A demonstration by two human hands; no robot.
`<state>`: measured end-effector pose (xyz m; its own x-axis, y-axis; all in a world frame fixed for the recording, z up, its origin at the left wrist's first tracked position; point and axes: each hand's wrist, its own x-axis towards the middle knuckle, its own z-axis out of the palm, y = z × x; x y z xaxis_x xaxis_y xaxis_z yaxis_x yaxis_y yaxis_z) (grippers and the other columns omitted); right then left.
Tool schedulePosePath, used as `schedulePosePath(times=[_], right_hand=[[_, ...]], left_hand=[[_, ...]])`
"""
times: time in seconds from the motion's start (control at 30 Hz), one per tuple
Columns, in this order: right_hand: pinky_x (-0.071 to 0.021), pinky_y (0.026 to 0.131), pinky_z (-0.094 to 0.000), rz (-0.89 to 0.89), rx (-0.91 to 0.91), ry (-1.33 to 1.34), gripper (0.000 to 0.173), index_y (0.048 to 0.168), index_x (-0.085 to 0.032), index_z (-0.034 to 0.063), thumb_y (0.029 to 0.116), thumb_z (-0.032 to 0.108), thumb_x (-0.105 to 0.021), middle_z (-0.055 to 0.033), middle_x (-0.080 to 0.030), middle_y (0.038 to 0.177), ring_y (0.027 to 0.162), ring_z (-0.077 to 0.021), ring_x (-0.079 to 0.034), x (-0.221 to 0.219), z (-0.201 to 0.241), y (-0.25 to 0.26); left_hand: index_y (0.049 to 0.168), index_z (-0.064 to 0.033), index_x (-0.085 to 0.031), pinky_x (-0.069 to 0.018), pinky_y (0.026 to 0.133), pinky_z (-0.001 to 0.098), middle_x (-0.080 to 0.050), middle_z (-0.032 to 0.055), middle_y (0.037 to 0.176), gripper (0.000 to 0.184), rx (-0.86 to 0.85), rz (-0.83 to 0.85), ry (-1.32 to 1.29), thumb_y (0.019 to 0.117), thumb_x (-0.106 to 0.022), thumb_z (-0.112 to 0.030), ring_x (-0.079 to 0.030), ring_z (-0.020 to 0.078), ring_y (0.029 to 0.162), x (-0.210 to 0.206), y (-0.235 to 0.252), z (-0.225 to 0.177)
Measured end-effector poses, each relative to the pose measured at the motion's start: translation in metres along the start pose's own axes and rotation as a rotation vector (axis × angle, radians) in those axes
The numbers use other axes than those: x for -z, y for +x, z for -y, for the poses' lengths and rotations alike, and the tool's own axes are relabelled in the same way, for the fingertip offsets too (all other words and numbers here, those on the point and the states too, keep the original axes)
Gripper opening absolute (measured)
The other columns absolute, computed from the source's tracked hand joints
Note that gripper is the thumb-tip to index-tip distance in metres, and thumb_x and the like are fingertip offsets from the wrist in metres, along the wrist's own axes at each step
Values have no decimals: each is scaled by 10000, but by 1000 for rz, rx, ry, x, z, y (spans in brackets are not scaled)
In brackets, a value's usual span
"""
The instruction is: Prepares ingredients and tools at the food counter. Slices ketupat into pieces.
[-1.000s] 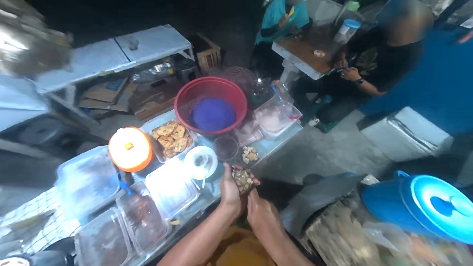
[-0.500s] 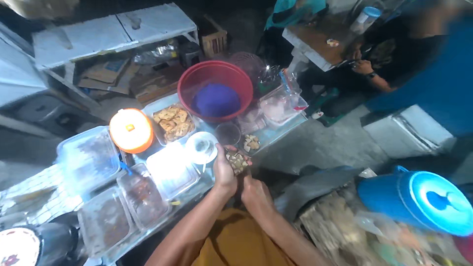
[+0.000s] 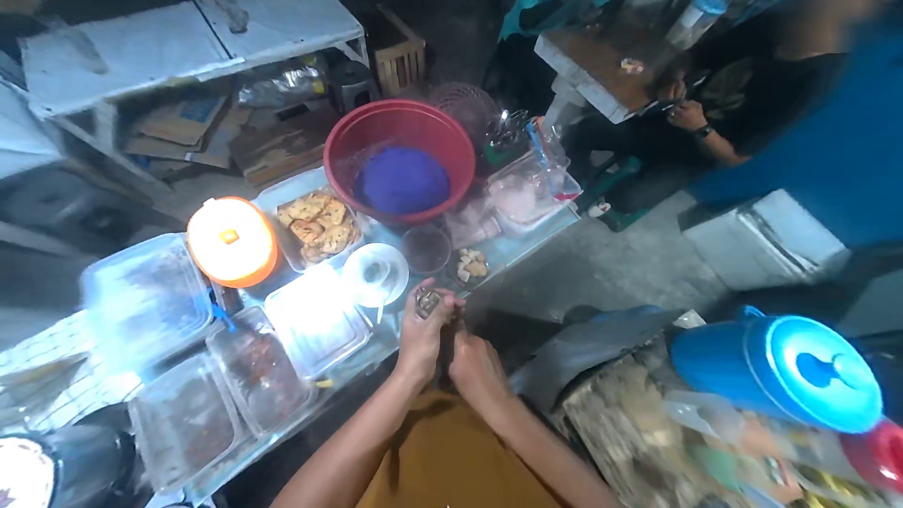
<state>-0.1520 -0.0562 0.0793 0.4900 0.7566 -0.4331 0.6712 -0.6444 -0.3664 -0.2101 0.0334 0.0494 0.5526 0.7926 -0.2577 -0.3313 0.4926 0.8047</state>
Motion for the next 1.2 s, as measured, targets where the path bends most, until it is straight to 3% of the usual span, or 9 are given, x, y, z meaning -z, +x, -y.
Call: schedulePosePath(times=[0.23, 0.37, 0.43, 0.57, 0.73, 0.87, 1.03, 1.1, 1.2], right_hand=[[-569, 840, -451, 113, 28, 422, 373, 1214, -629, -1, 1124, 248, -366, -159, -679, 926, 879, -276, -692, 0, -15, 15], [-383, 465, -245, 293, -28, 955, 396, 1093, -620, 55, 1135, 316, -326, 32, -455, 643, 491, -74, -411, -2, -32, 19], [-314, 411, -204, 371, -76, 1109, 403, 1116, -606, 60, 1140, 341, -319, 50, -440, 626, 451, -43, -360, 1, -34, 20], [-513, 624, -295, 109, 17, 731, 411, 1088, -700, 68, 1121, 292, -357, 9, -594, 713, 619, -95, -565, 0, -40, 26], [-577, 794, -377, -264, 97, 539, 417, 1128, -667, 14, 1046, 409, -558, -95, -684, 914, 839, -175, -671, 5, -59, 40], [-560, 903, -318, -122, 191, 560, 502, 1306, -622, 40, 972, 409, -692, -71, -688, 1093, 975, -134, -660, 16, -71, 62], [-561, 647, -269, 54, 190, 717, 438, 1307, -572, 21, 988, 301, -680, -73, -660, 1054, 722, -94, -623, 46, -73, 82], [-520, 519, -275, 105, 160, 832, 416, 1322, -526, 17, 1001, 245, -661, -84, -644, 1038, 592, -105, -567, 55, -74, 94], [-486, 460, -271, 175, 150, 964, 433, 1357, -470, 32, 1002, 202, -650, -89, -620, 1043, 530, -109, -518, 67, -78, 114]], left_hand=[[1448, 45, -445, -573, 986, 495, -652, 245, 1283, 558, 122, 86, 2, 1021, -607, -274, -674, 350, 1141, 27, 12, 6], [1331, -17, -526, -601, 846, 415, -683, 176, 1155, 389, 298, 107, -238, 1059, -384, -257, -697, 247, 995, 27, 9, -3], [1175, -9, -563, -617, 690, 406, -698, 188, 1007, 334, 392, 9, -323, 1053, -364, -247, -713, 257, 822, 26, 10, -3], [1222, 26, -535, -610, 807, 491, -662, 224, 1086, 321, 475, -135, -325, 1046, -400, -206, -700, 326, 925, 28, 16, 4], [1418, -37, -533, -595, 896, 479, -649, 198, 1261, 418, 436, -38, -35, 1009, -499, -122, -681, 318, 1069, 44, 23, 9], [1530, -59, -423, -574, 976, 502, -604, 192, 1364, 536, 422, 92, 61, 1000, -498, -84, -649, 328, 1175, 41, 25, -4], [1455, -79, -362, -618, 875, 469, -619, 177, 1257, 575, 318, -22, 181, 942, -621, -103, -691, 300, 1054, 16, 20, -36], [1392, -19, -406, -603, 905, 462, -632, 195, 1231, 466, 249, -46, 52, 972, -579, -119, -688, 295, 1049, 6, 25, -41], [1306, 41, -562, -586, 934, 435, -656, 224, 1253, 391, 133, -164, -169, 1091, -446, -265, -682, 293, 1087, -12, 44, -26]])
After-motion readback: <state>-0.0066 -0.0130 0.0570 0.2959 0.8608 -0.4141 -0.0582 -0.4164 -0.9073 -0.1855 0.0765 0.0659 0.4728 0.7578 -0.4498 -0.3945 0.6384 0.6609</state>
